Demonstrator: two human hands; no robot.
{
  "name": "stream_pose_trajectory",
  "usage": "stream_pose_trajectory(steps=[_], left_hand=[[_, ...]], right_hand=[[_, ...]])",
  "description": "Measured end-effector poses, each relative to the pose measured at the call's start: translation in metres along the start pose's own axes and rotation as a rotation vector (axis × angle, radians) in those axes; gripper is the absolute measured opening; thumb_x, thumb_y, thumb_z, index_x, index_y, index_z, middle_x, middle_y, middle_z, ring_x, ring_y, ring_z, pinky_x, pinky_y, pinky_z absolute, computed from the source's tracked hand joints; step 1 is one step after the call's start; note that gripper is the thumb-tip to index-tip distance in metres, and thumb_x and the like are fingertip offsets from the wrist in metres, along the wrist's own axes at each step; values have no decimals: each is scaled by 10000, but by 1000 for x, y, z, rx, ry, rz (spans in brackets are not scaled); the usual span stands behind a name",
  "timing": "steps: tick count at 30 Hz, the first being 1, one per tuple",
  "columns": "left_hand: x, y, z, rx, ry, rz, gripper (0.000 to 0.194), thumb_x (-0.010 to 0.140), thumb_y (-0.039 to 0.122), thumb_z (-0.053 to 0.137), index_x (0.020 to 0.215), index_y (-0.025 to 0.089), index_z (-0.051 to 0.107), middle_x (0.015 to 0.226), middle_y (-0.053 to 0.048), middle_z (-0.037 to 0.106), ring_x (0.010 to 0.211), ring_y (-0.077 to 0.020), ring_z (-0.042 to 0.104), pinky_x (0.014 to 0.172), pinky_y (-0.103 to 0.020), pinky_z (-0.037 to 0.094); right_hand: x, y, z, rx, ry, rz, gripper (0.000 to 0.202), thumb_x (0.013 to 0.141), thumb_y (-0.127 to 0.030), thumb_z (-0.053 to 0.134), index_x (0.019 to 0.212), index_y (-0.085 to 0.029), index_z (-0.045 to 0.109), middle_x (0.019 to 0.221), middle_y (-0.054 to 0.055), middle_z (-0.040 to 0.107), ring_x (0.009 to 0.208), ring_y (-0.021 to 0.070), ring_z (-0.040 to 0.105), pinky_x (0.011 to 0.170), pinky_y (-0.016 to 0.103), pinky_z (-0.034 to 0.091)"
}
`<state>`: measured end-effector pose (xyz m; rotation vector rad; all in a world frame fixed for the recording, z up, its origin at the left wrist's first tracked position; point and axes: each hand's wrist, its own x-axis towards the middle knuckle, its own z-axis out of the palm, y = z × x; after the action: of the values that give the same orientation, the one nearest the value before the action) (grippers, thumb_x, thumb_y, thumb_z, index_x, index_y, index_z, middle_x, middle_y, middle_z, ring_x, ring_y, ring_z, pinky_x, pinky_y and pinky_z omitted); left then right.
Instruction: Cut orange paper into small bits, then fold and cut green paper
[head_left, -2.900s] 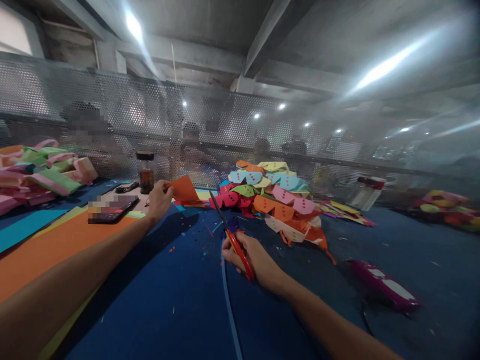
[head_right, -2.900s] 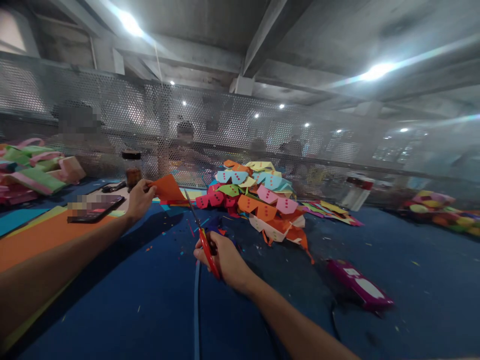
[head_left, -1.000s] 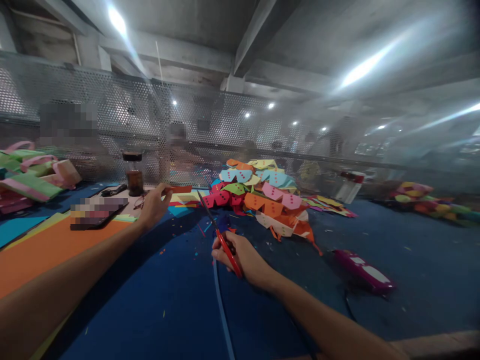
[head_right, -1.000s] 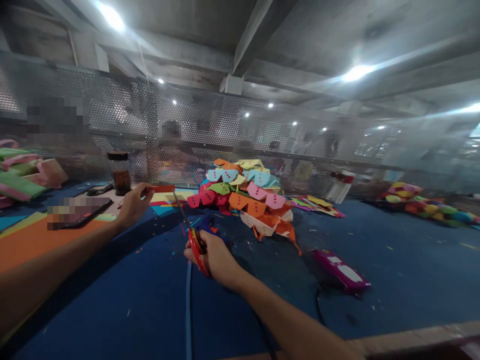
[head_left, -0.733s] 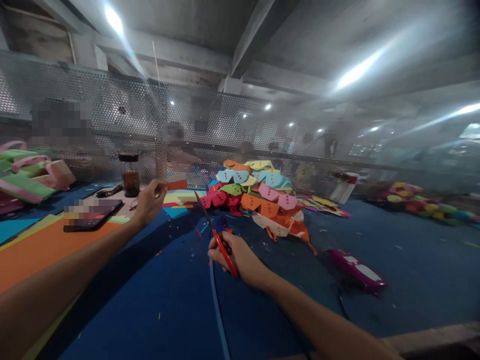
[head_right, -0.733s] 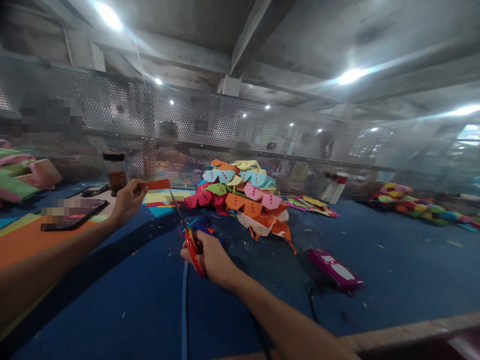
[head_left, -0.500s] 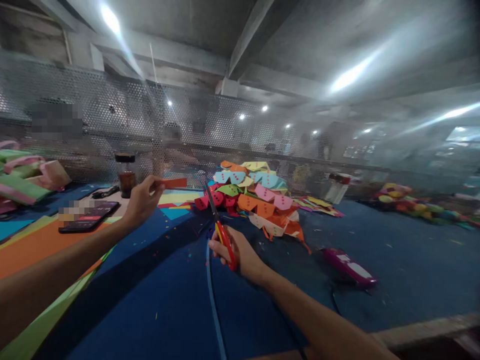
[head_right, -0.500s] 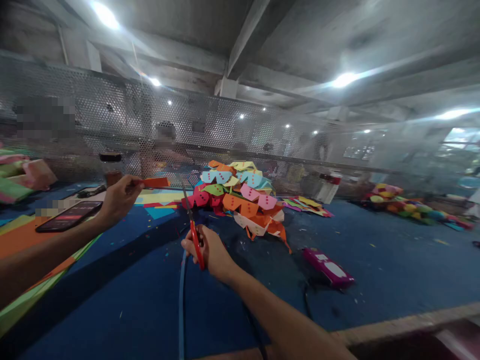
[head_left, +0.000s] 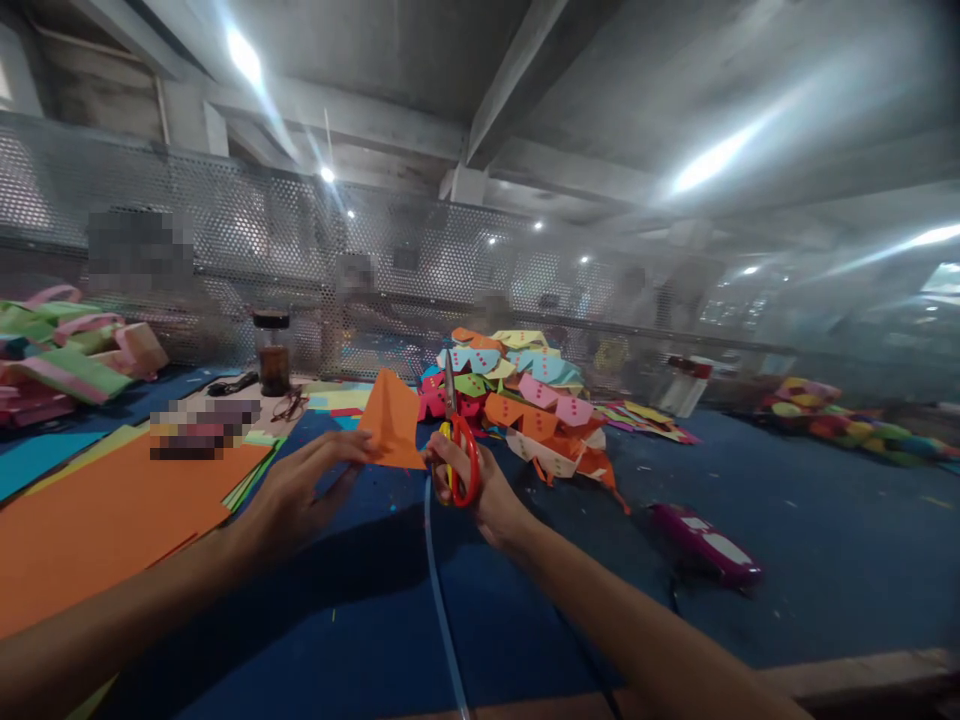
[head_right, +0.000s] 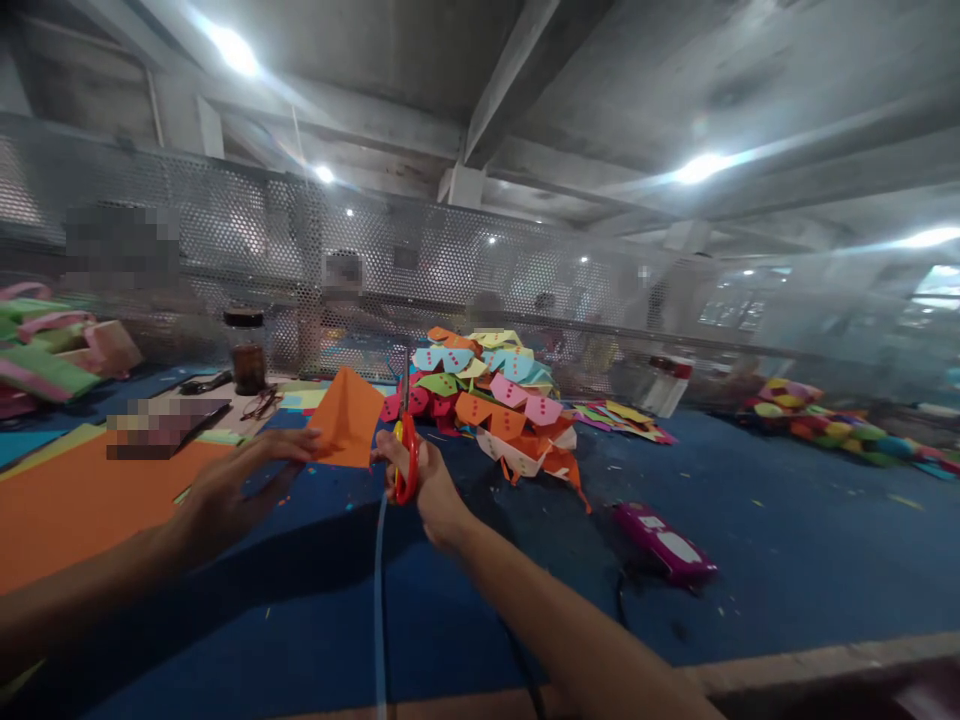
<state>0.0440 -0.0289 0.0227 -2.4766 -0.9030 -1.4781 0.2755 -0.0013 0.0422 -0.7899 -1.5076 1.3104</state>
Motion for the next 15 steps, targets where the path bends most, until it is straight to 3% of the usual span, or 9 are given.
stream_pose_trajectory(steps=[5, 8, 15], left_hand=[[-11, -3, 3, -39, -48, 41, 226, 898, 53, 501, 1052, 208, 560, 1138, -75, 671, 1153, -179, 603, 988, -341, 493], [-12, -1, 2, -122, -55, -21, 225, 898, 75, 500, 1057, 208, 588, 1132, -78, 673, 1156, -203, 600, 989, -376, 489], [-3, 4, -3, -442, 31, -542, 243, 944, 359, 465, 948, 219, 664, 1088, -80, 694, 1111, -258, 612, 962, -420, 475]], right_hand=[[-1, 3, 6, -63, 19, -14, 310, 751, -410, 722, 868, -185, 543, 515, -82, 489, 437, 76, 428, 440, 202, 317], [-2, 4, 6, -77, 47, -8, 325, 744, -401, 719, 898, -189, 528, 540, -83, 492, 447, 78, 438, 429, 197, 308], [-10, -3, 7, -175, -11, -32, 305, 750, -389, 712, 875, -194, 514, 585, -78, 503, 437, 72, 451, 415, 193, 331]])
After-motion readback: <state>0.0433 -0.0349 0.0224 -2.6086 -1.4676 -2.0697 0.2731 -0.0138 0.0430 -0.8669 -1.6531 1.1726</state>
